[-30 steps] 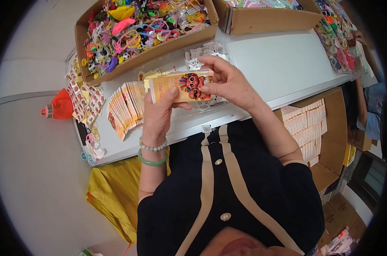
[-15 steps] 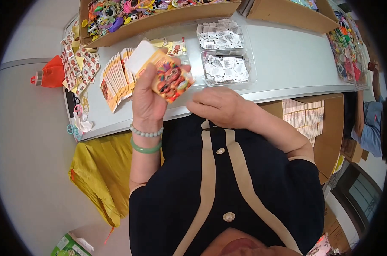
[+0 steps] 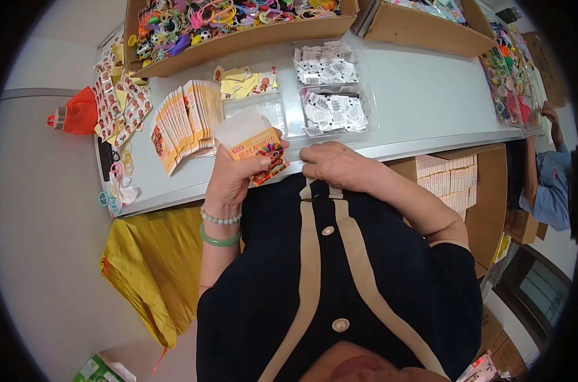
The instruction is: Packaging small colorful toy parts into individual plastic packets and then into shipping envelopes and boxes.
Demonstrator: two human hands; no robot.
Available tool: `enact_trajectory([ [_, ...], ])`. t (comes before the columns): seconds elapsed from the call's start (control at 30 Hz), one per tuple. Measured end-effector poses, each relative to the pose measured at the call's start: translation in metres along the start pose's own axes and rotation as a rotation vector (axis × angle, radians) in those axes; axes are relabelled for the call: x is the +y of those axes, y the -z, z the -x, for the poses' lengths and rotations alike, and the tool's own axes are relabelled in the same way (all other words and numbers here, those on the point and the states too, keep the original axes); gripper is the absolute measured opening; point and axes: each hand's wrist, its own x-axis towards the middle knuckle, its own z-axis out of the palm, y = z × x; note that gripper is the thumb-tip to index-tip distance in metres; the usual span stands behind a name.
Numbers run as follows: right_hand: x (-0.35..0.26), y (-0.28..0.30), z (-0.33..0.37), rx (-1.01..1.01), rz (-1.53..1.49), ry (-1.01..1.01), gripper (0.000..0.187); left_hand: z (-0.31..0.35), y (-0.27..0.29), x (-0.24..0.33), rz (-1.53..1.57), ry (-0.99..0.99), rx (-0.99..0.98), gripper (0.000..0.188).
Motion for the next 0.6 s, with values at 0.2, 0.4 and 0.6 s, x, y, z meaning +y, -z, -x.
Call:
enact_trajectory([
  [0.2, -0.038, 0.038, 0.013, 0.364, -0.271, -0.119, 0.01, 0.01, -0.008, 0.0, -0.121, 0.084, 0.058, 0.049],
  [0.4, -0.056, 0.099, -0.004, 0.517, -0.011, -0.194, 0.017, 0.006, -0.031, -0.014, -0.128, 0.151, -0.18, 0.053],
  [0.6, -0.056, 0.101, -0.013, 0.318, -0.091, -0.159, 0.015, 0.006, -0.025, -0.022, -0.179, 0.154, -0.221, 0.051],
])
